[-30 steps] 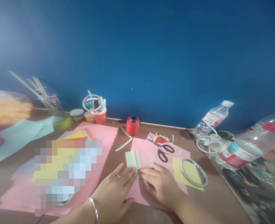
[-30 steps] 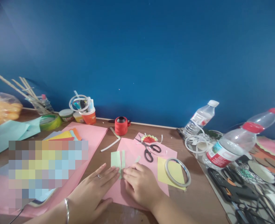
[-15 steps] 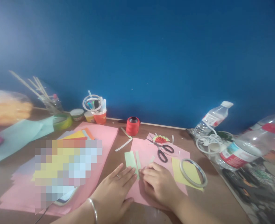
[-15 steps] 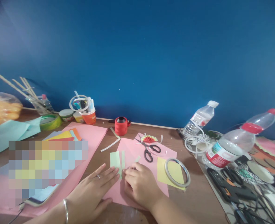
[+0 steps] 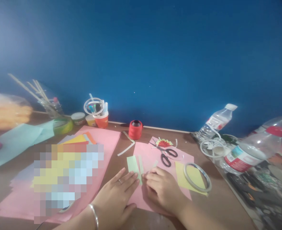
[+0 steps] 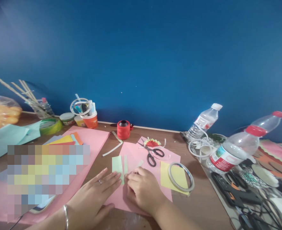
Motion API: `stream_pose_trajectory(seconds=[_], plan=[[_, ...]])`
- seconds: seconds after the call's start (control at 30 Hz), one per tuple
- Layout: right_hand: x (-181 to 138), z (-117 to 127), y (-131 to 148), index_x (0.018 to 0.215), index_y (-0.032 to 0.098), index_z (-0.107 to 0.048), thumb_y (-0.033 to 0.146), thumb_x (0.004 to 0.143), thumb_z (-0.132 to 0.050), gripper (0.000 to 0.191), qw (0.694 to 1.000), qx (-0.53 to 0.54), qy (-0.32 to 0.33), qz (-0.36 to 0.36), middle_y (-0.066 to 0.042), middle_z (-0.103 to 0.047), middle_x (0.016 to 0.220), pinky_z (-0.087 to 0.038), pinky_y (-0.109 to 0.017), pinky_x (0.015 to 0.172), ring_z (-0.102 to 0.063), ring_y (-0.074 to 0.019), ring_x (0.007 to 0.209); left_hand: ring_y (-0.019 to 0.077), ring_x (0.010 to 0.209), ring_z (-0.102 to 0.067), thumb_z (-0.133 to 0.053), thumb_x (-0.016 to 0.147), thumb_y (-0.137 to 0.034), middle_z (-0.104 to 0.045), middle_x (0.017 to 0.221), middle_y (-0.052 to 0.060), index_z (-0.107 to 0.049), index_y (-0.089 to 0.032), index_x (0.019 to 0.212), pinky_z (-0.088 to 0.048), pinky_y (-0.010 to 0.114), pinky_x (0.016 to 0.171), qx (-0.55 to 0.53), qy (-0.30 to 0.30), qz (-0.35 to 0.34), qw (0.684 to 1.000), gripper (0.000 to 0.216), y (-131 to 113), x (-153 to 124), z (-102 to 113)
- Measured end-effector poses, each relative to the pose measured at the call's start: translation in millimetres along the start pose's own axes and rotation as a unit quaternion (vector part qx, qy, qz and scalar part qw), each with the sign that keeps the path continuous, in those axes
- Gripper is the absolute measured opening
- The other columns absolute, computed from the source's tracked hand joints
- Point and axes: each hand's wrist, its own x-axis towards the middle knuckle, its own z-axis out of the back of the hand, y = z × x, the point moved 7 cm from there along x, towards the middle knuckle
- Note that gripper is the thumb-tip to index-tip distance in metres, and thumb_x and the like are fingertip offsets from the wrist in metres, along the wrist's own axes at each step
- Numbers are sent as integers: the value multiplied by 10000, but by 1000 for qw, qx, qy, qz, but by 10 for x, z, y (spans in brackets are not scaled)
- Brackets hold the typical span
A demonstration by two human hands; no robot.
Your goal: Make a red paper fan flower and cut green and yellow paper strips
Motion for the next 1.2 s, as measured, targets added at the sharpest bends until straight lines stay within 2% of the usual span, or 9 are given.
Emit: stream_pose_trajectory(seconds=[0.3, 0.4, 0.5, 0.6, 0.67, 0.73, 0.83, 0.93, 1.2], plan=[[1, -14, -1, 698, 174, -605, 80, 749, -483, 162, 1000, -2, 1, 0, -33, -635, 709, -424, -303, 673, -500, -174, 737, 219, 1231, -345, -429, 783, -285, -443, 1311, 37, -446, -190, 1243, -112, 418, 1082, 7, -30, -12, 999, 470, 6, -13, 92], [-16, -4, 1, 858, 170, -625, 106, 778, -468, 188, 1000, 0, 5, -2, -53, -661, 826, -438, -320, 697, -524, -188, 782, 227, 1200, -388, -411, 807, -288, -510, 1253, 55, -525, -171, 1162, -130, 416, 1081, 18, -65, -7, 998, 391, 28, -9, 153], [-38, 64, 27, 1054, 168, -574, 127, 788, -460, 292, 1000, -5, -16, 11, -73, -642, 1007, -451, -325, 761, -549, -191, 870, 245, 1215, -364, -405, 816, -271, -528, 1233, 52, -537, -181, 1138, -123, 435, 1081, 23, -96, -2, 995, 360, 63, -3, 214], [-56, 157, 33, 1027, 172, -583, 100, 765, -457, 300, 998, -14, -57, 13, -68, -646, 980, -453, -318, 789, -565, -187, 878, 256, 1261, -276, -445, 794, -278, -446, 1311, 33, -408, -209, 1265, -100, 453, 1080, 9, -58, -41, 997, 477, 38, 28, 192], [-64, 187, -16, 976, 178, -599, 85, 764, -447, 277, 997, -20, -74, -17, -60, -649, 914, -456, -321, 782, -567, -188, 854, 260, 1282, -224, -480, 777, -322, -357, 1371, 19, -285, -239, 1333, -96, 467, 1075, -7, -7, -61, 998, 595, 16, 53, 133], [-70, 177, -84, 980, 186, -596, 96, 773, -451, 269, 995, -26, -74, -57, -57, -642, 900, -456, -337, 780, -560, -197, 854, 273, 1291, -189, -505, 762, -353, -309, 1394, 4, -239, -258, 1349, -80, 491, 1069, -12, 22, -47, 999, 651, 29, 77, 86], [-63, 103, -140, 988, 197, -592, 115, 780, -471, 254, 996, -17, -38, -82, -52, -634, 926, -452, -350, 797, -547, -205, 879, 277, 1294, -174, -520, 757, -353, -314, 1391, -3, -281, -253, 1334, -56, 499, 1069, 0, 21, -21, 1000, 633, 44, 100, 59], [-45, 53, -157, 929, 196, -605, 102, 773, -489, 215, 997, 4, -3, -78, -43, -630, 943, -442, -332, 830, -536, -193, 911, 269, 1293, -181, -535, 749, -351, -303, 1395, 2, -293, -251, 1329, -62, 492, 1071, 6, 25, -26, 999, 636, 22, 106, 44], [-43, 34, -201, 1036, 179, -581, 142, 785, -491, 269, 997, 23, 14, -72, -50, -587, 1129, -390, -323, 946, -482, -185, 1073, 265, 1286, -202, -535, 741, -351, -363, 1367, 12, -367, -242, 1293, -71, 489, 1068, 23, 26, -36, 999, 587, 6, 118, 56]])
